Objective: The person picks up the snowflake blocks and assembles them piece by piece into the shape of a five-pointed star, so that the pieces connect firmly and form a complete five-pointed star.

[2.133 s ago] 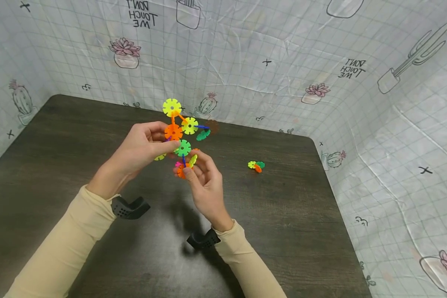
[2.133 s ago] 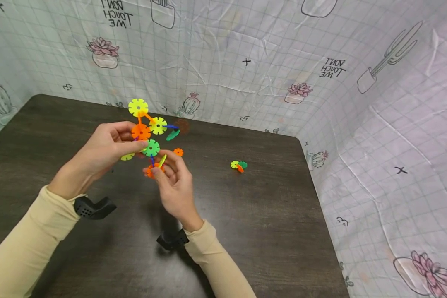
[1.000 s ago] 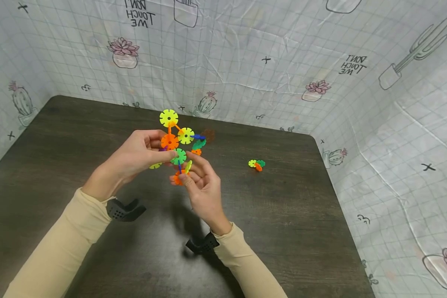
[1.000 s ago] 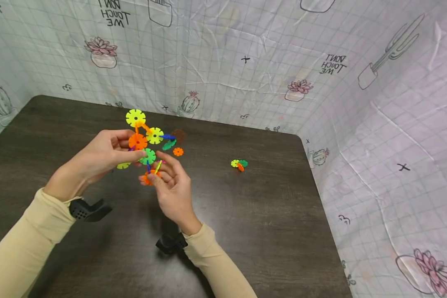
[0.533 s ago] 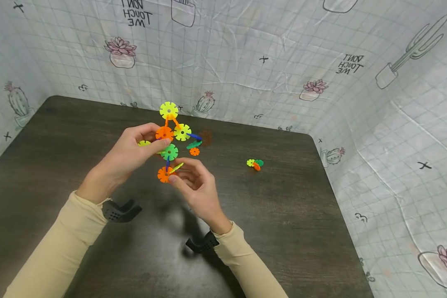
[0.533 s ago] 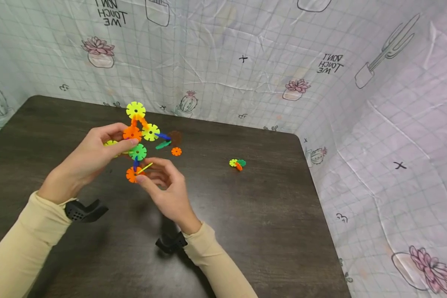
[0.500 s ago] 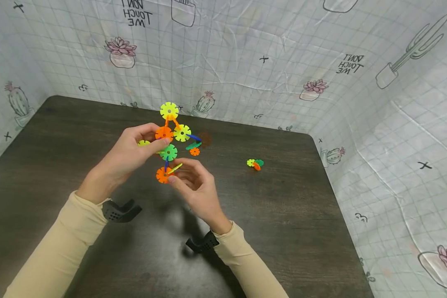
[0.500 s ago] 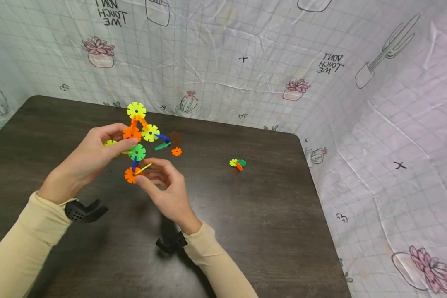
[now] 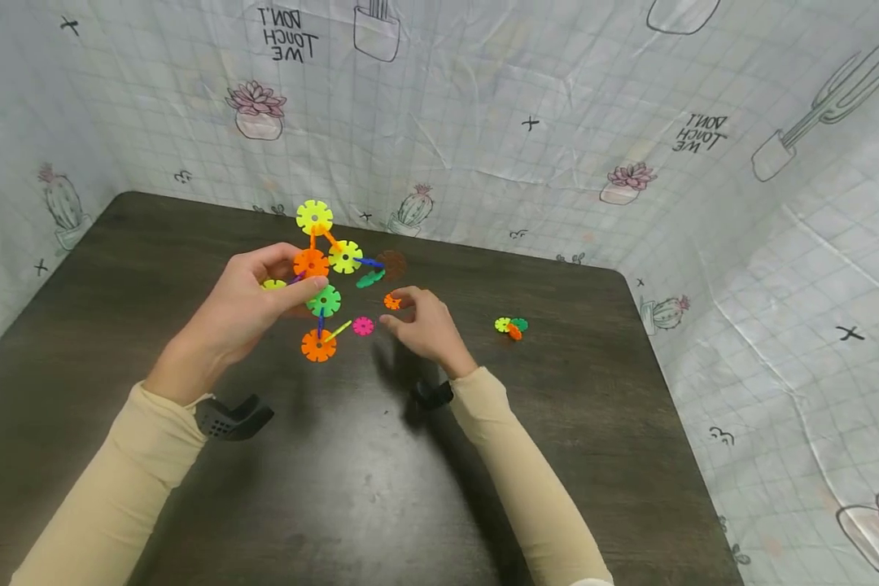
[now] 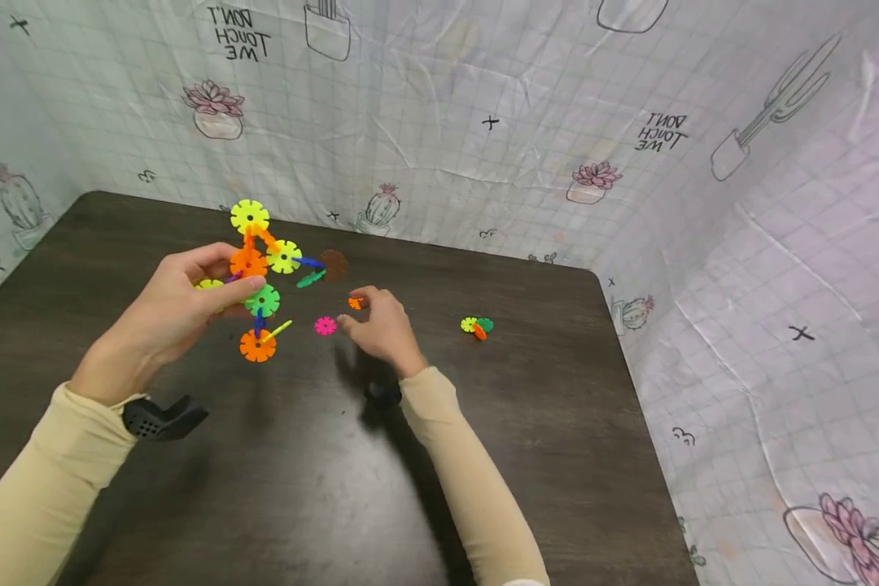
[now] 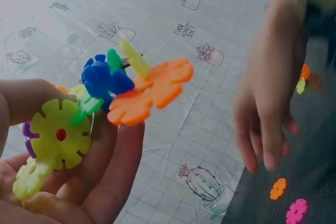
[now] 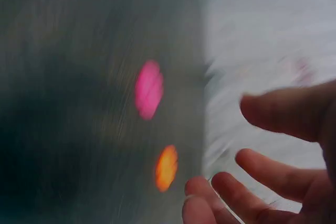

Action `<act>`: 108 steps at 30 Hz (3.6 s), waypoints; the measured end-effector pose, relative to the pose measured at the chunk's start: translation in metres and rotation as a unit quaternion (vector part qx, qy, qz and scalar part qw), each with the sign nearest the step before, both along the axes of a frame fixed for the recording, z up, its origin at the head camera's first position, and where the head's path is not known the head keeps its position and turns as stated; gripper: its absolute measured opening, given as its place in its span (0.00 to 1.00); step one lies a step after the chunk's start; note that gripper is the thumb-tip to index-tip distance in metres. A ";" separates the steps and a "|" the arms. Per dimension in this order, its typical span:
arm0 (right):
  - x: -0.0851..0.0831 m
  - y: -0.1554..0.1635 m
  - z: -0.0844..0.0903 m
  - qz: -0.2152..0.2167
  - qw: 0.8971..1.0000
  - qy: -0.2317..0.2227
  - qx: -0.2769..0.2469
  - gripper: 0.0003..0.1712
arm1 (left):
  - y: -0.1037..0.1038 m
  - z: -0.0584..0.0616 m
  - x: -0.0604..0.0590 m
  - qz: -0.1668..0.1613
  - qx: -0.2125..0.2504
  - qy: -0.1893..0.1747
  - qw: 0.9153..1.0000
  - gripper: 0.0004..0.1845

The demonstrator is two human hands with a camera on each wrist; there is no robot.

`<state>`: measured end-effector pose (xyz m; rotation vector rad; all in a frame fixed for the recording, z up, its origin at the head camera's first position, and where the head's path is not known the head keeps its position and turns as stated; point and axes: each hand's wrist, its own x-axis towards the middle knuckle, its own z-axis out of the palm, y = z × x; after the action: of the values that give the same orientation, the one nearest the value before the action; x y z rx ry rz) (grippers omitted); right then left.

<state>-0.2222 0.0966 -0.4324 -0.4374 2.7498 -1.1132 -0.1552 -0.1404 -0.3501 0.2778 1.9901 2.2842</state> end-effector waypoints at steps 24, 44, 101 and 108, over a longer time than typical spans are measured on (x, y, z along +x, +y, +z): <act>-0.040 0.002 -0.030 -0.038 0.992 -0.080 0.090 0.13 | 0.001 0.001 -0.002 0.051 -0.010 -0.030 0.998 0.15; 0.063 -0.016 0.044 0.022 0.879 -0.069 -0.472 0.13 | 0.003 0.002 -0.001 0.053 -0.040 -0.022 0.998 0.18; 0.068 -0.022 0.050 0.072 0.881 -0.037 -0.466 0.17 | 0.014 -0.006 -0.004 -0.073 -0.075 -0.042 0.994 0.31; 0.067 -0.018 0.056 0.069 0.877 -0.034 -0.474 0.16 | 0.019 -0.019 -0.002 -0.111 -0.114 -0.040 0.986 0.27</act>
<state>-0.1552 0.0782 -0.3767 -0.6462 1.8708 -2.3074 -0.1572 -0.1213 -0.3694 0.3601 2.0412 1.8854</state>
